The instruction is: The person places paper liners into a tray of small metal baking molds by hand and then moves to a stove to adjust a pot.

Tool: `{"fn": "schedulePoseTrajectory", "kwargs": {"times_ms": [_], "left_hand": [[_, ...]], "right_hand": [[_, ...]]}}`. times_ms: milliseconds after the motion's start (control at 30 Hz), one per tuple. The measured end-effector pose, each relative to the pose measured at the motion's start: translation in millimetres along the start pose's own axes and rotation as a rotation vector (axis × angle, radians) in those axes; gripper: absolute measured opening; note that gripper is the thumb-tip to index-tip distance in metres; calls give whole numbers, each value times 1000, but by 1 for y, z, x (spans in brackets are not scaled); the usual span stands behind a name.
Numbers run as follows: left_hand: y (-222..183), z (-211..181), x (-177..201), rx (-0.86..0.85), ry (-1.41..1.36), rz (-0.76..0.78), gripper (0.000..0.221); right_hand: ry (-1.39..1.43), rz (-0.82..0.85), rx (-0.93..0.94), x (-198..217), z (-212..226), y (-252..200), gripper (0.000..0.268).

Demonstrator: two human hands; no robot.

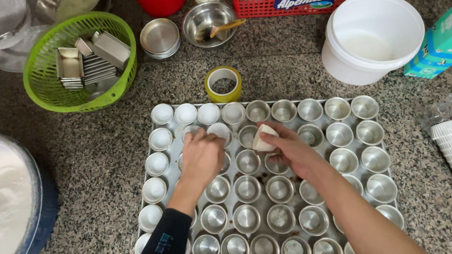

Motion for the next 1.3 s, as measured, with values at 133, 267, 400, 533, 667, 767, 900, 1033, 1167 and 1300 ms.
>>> {"fn": "schedulePoseTrajectory", "kwargs": {"times_ms": [133, 267, 400, 533, 667, 767, 900, 1033, 1167, 1300], "left_hand": [[4, 1, -27, -45, 117, 74, 17], [4, 9, -43, -56, 120, 72, 23], [7, 12, -54, -48, 106, 96, 22], [11, 6, -33, -38, 93, 65, 21], [3, -11, 27, 2, -315, -205, 32], [0, -21, 18, 160, -873, -14, 29], [0, -44, 28, -14, -768, 16, 19], [-10, -32, 23, 96, -829, -29, 19], [-19, -20, 18, 183, -795, -29, 17], [-27, -16, 23, 174, -809, -102, 17]], "right_hand": [[3, 21, 22, 2, 2, -1, 45], [6, 30, 24, 4, 4, -2, 45], [26, 43, 21, 2, 5, -4, 47], [38, 18, -2, 0, 3, -7, 53], [43, 71, 15, -14, 9, -9, 53], [-18, 185, 92, -29, 19, -15, 51], [-92, 261, 96, -48, 20, -21, 50], [-103, 278, 126, -56, 22, -25, 54], [-103, 289, 115, -62, 20, -31, 54], [-156, 271, 113, -68, 21, -35, 54]]}}
Point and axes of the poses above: each hand's wrist, its own y-axis towards the middle knuckle, its own x-axis out of the back of the hand, z = x × y, the point moved 10 cm from there along y, towards the middle knuckle, and after that the axes turned 1 degree about -z, right-handed, at the moved point
